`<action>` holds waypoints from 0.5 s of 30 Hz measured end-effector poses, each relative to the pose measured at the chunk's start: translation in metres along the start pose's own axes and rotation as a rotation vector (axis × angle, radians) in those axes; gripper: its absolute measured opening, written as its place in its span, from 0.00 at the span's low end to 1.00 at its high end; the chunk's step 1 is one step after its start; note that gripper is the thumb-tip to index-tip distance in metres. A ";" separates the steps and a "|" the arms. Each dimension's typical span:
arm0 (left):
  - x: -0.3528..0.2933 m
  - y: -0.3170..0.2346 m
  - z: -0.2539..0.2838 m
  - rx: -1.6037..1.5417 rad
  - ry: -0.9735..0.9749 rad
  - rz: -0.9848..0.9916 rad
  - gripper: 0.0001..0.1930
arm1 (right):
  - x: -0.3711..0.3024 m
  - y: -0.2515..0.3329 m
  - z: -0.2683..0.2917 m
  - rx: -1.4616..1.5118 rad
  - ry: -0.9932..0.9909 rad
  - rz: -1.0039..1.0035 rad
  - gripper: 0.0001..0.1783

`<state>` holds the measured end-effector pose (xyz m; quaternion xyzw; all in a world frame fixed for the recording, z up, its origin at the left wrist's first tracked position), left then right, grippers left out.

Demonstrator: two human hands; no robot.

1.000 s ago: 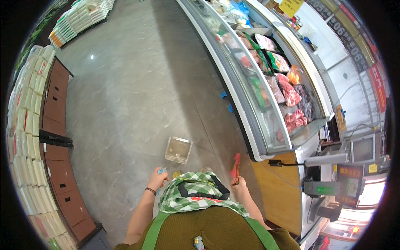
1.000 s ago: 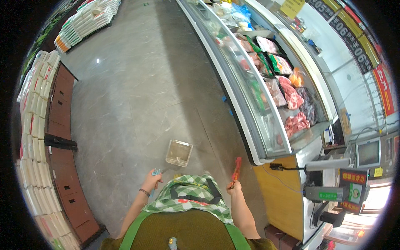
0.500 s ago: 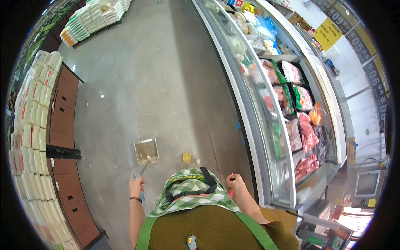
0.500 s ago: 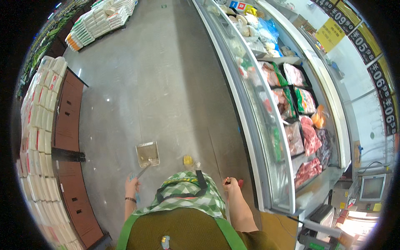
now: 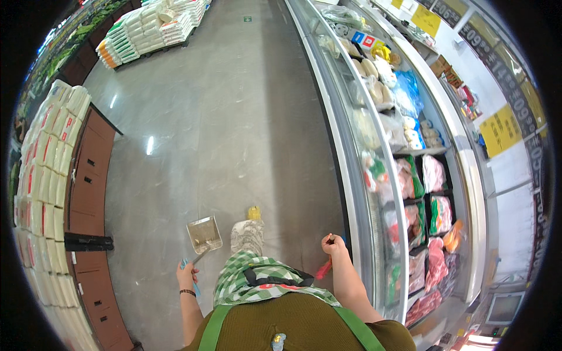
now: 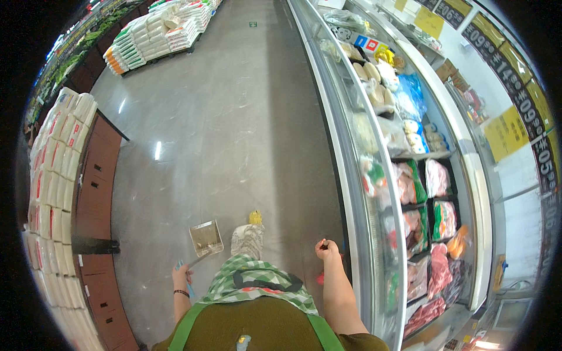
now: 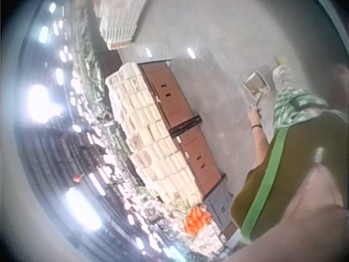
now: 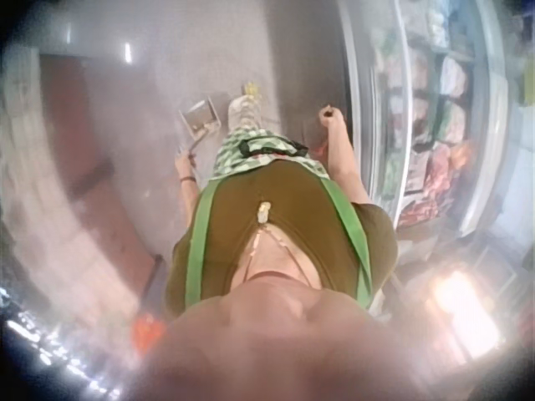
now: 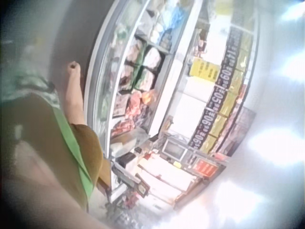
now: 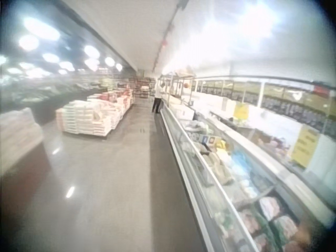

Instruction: The person sweeps the supermarket floor using a broom and a dustpan, moving along the aisles and near refrigerated cases.

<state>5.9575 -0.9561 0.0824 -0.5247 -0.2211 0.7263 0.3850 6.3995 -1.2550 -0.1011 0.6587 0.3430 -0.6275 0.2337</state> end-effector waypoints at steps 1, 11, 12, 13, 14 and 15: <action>0.018 -0.009 -0.019 0.020 -0.049 0.050 0.19 | 0.003 0.006 -0.024 -0.001 -0.004 0.012 0.07; 0.176 -0.215 -0.199 0.160 0.159 0.080 0.24 | 0.051 0.029 -0.237 -0.145 0.006 -0.051 0.11; 0.190 -0.236 -0.222 0.206 0.166 0.064 0.23 | 0.059 0.032 -0.258 -0.151 0.015 -0.070 0.09; 0.202 -0.257 -0.241 0.188 0.179 0.050 0.23 | 0.068 0.033 -0.280 -0.156 0.025 -0.089 0.08; 0.214 -0.275 -0.263 0.171 0.195 0.038 0.24 | 0.073 0.033 -0.307 -0.159 0.000 -0.086 0.08; 0.228 -0.294 -0.283 0.156 0.212 0.026 0.24 | 0.078 0.032 -0.333 -0.161 -0.025 -0.084 0.08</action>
Point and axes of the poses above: each hand's wrist, its own x-axis towards the middle knuckle, its own z-axis out of the back of the hand, y = z × x, the point moved 2 cm from there along x, towards the middle knuckle
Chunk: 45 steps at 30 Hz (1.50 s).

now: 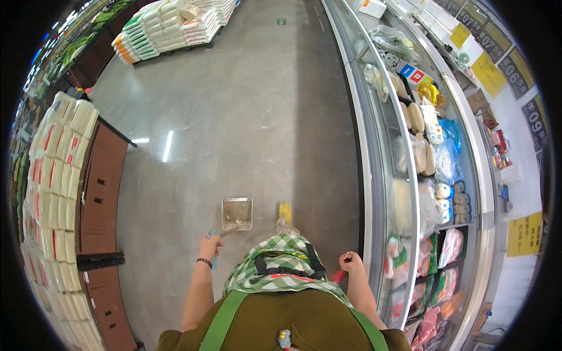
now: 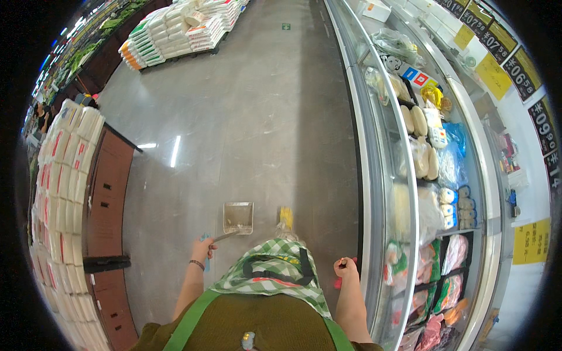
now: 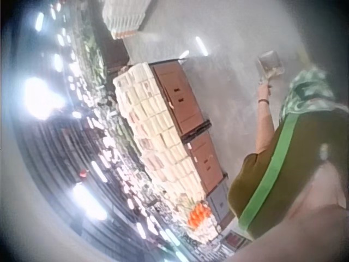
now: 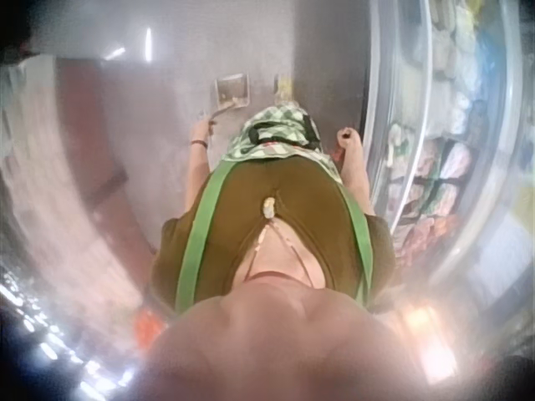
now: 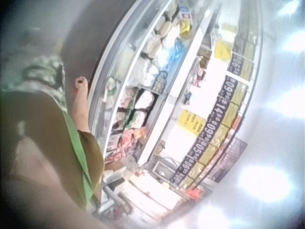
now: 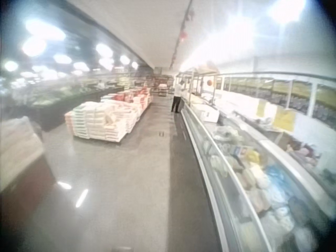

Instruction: The person sweeps the supermarket floor using a broom and a dustpan, moving along the aisles and near refrigerated cases.

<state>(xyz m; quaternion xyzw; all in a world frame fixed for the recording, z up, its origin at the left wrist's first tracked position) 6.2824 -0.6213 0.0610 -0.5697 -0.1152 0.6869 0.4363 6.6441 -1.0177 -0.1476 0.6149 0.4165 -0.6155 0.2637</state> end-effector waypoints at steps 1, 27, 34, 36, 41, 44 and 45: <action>0.018 -0.022 -0.010 -0.011 0.007 -0.011 0.23 | 0.005 0.002 -0.027 0.000 -0.026 -0.001 0.08; 0.433 -0.506 -0.257 0.415 0.121 -0.086 0.24 | 0.038 -0.033 -0.885 -0.757 0.119 -0.067 0.14; 0.528 -0.589 -0.283 0.761 0.168 -0.233 0.31 | 0.049 -0.107 -1.001 -1.288 0.193 -0.027 0.11; 0.507 -0.676 -0.298 0.660 0.225 -0.076 0.30 | 0.045 -0.120 -1.027 -1.335 0.150 -0.042 0.09; 0.528 -0.647 -0.289 0.507 0.261 0.045 0.34 | 0.014 -0.146 -1.025 -1.506 0.166 -0.114 0.08; 0.539 -0.659 -0.290 0.427 0.214 0.070 0.35 | -0.003 -0.142 -1.037 -1.512 0.175 -0.139 0.08; 0.536 -0.662 -0.290 0.400 0.208 0.084 0.36 | -0.016 -0.135 -1.040 -1.443 0.267 -0.159 0.08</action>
Point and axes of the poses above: each hand's wrist, its own x-axis towards the middle knuckle, its own z-axis out of the back of the hand, y = z × x, the point moved 2 cm from there along x, towards the middle knuckle
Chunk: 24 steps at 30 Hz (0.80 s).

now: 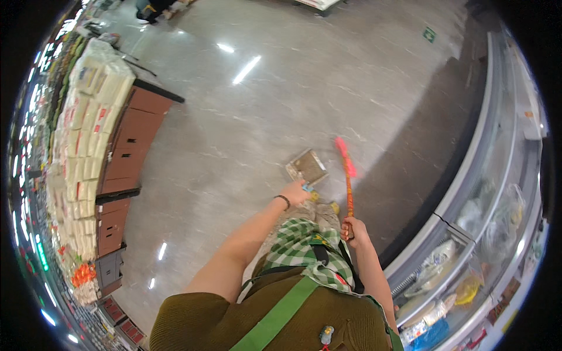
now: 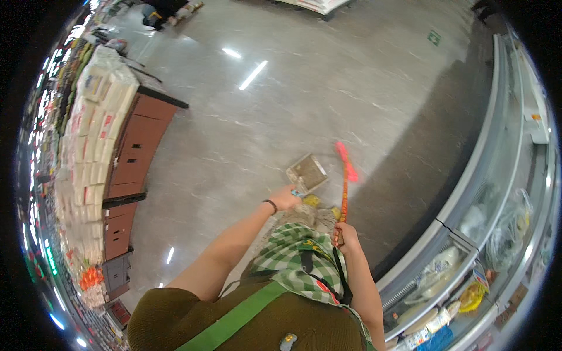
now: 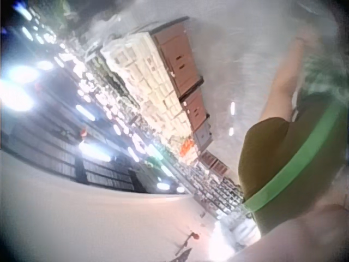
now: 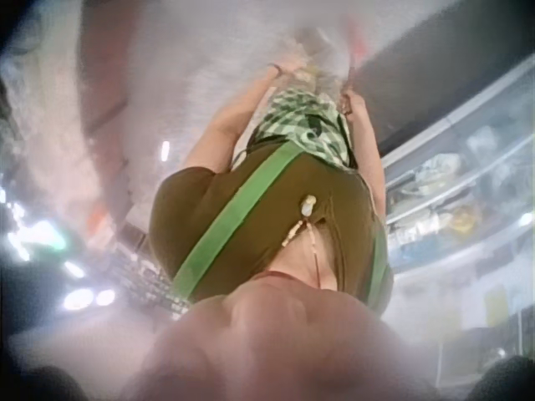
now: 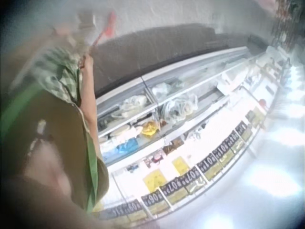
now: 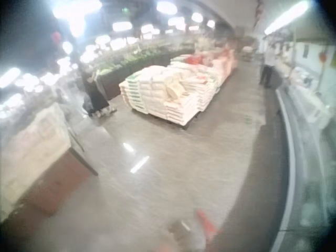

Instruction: The person sweeps the supermarket floor using a broom and a dustpan, moving along the aisles and near refrigerated cases.

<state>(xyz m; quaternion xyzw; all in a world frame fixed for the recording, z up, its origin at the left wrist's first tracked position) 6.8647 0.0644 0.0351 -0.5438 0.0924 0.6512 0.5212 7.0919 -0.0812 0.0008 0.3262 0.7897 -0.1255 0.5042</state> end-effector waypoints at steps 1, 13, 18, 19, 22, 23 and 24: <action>0.010 0.017 0.003 -0.029 -0.031 -0.045 0.35 | -0.005 0.001 0.000 0.013 0.028 -0.006 0.08; 0.002 -0.010 0.005 -0.007 -0.037 -0.029 0.15 | 0.057 0.019 0.029 -0.501 -0.410 0.153 0.14; 0.001 -0.020 -0.007 0.068 -0.047 -0.047 0.12 | 0.062 -0.049 0.025 -0.770 -0.259 0.062 0.15; 0.004 -0.015 -0.011 0.094 -0.054 -0.056 0.14 | 0.033 -0.054 0.016 -0.614 -0.144 -0.015 0.14; 0.003 -0.012 -0.020 0.116 -0.067 -0.082 0.19 | -0.028 -0.041 0.037 -0.160 0.006 -0.211 0.11; 0.001 -0.009 -0.021 0.089 -0.055 -0.084 0.19 | -0.048 -0.041 0.037 -0.131 -0.009 -0.230 0.10; -0.003 -0.004 -0.018 0.068 -0.047 -0.083 0.19 | -0.064 -0.040 0.033 -0.180 -0.018 -0.189 0.10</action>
Point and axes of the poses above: each hand's wrist, its own x-axis towards the middle knuckle, its own z-axis out of the back of the hand, y = z × x, the point moved 2 cm from there along x, towards the middle knuckle
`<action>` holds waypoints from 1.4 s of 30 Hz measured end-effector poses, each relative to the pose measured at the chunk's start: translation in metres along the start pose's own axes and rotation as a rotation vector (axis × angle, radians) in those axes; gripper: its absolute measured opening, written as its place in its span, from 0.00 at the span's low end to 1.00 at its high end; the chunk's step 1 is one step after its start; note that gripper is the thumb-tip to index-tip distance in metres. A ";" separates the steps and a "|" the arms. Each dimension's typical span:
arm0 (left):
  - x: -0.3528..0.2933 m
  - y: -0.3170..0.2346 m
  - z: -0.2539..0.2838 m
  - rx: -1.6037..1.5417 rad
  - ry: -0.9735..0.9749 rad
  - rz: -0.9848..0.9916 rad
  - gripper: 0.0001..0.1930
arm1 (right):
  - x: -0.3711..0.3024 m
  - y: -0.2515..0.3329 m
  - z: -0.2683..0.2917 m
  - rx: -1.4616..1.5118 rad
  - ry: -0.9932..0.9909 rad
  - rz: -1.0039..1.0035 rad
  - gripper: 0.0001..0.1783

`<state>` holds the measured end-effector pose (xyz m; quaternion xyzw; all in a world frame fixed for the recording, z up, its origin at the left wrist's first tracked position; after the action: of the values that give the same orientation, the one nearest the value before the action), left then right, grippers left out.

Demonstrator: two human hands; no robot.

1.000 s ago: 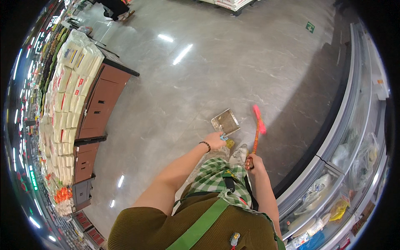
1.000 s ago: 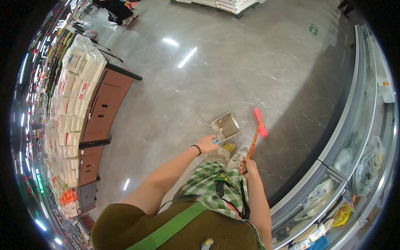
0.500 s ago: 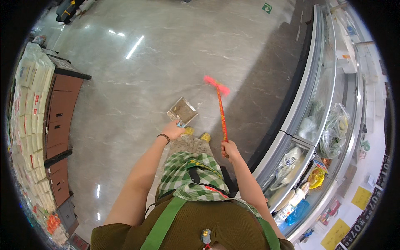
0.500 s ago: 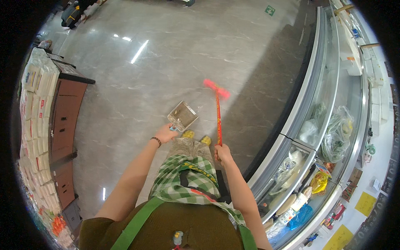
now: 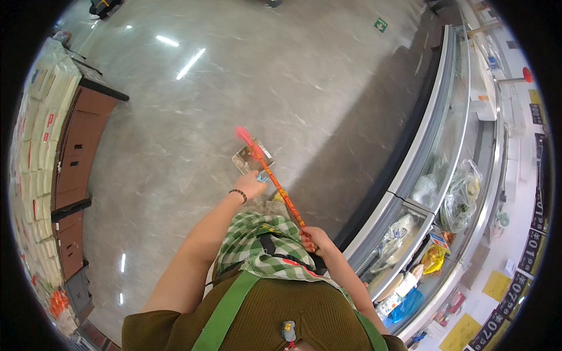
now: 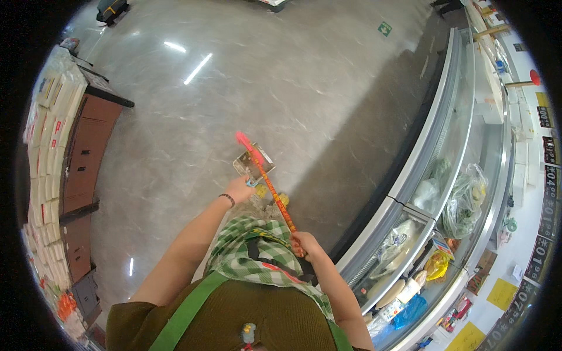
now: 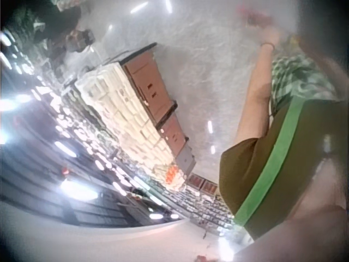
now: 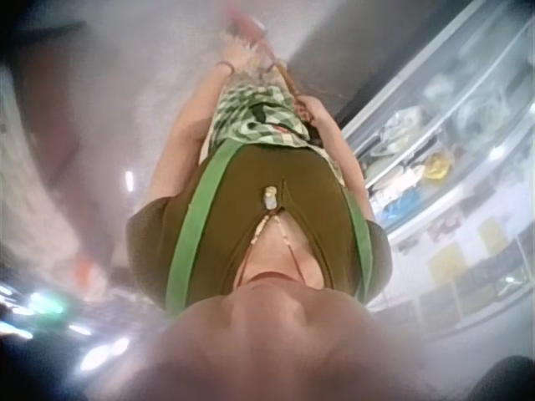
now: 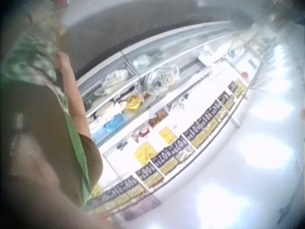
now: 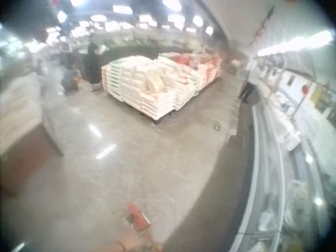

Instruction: The person sweeps the supermarket floor using a broom and a dustpan, moving along the aisles and near refrigerated cases.

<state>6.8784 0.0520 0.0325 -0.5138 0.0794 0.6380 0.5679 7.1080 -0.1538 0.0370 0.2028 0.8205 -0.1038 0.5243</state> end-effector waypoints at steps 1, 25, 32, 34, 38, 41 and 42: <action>-0.007 0.003 0.003 0.013 -0.006 -0.015 0.19 | -0.015 0.000 -0.003 -0.054 -0.012 0.038 0.09; -0.329 0.219 0.048 -1.335 -0.649 0.188 0.21 | -0.003 0.097 -0.194 -0.838 -0.191 0.224 0.15; -0.371 0.317 0.102 -1.317 -0.839 0.346 0.20 | 0.072 0.045 -0.376 -1.490 -0.112 0.476 0.14; -0.375 0.348 0.127 -1.306 -0.899 0.407 0.19 | 0.106 0.049 -0.431 -1.673 -0.127 0.527 0.16; -0.358 0.413 0.147 -1.365 -1.015 0.434 0.18 | 0.186 0.056 -0.525 -2.095 -0.098 0.765 0.22; -0.365 0.438 0.196 -1.434 -1.128 0.477 0.17 | 0.251 0.055 -0.619 -2.183 -0.071 0.817 0.24; -0.365 0.443 0.213 -1.517 -1.160 0.488 0.16 | 0.275 0.054 -0.649 -2.185 -0.069 0.798 0.24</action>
<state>6.3374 -0.1891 0.1889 -0.3186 -0.5380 0.7729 -0.1086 6.4994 0.2045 0.0695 -0.1161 0.3362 0.8258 0.4377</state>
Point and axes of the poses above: each hand's wrist, its own x-axis towards the middle knuckle, its own z-axis out of the back of the hand, y = z × x, the point moved 2 cm from there along x, towards the middle knuckle
